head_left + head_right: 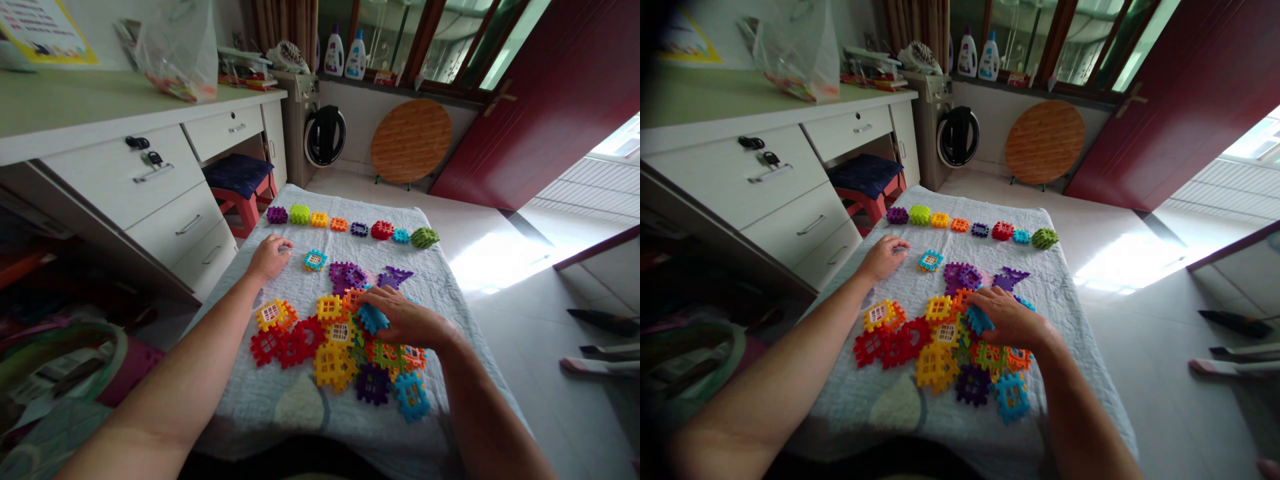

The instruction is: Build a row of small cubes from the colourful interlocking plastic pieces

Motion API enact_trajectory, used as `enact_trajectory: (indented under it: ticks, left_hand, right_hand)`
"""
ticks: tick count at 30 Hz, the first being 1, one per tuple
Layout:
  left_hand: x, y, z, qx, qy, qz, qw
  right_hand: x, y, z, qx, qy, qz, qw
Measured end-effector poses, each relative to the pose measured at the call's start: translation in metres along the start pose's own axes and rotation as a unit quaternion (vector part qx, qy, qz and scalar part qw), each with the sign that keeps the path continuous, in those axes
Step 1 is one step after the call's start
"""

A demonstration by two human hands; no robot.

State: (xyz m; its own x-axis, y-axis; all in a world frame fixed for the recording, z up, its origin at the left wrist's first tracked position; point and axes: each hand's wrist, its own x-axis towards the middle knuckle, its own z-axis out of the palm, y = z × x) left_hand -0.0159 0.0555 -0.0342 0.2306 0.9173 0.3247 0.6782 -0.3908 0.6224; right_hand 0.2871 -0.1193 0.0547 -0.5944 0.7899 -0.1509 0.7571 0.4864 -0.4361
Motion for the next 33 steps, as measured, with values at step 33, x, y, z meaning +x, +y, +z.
enact_trajectory:
  ticks: [33]
  left_hand:
    - [0.000, 0.002, -0.001, 0.000, -0.002, -0.007, 1.000]
  right_hand:
    - [0.009, 0.042, 0.007, -0.062, 0.166, 0.120, 0.977]
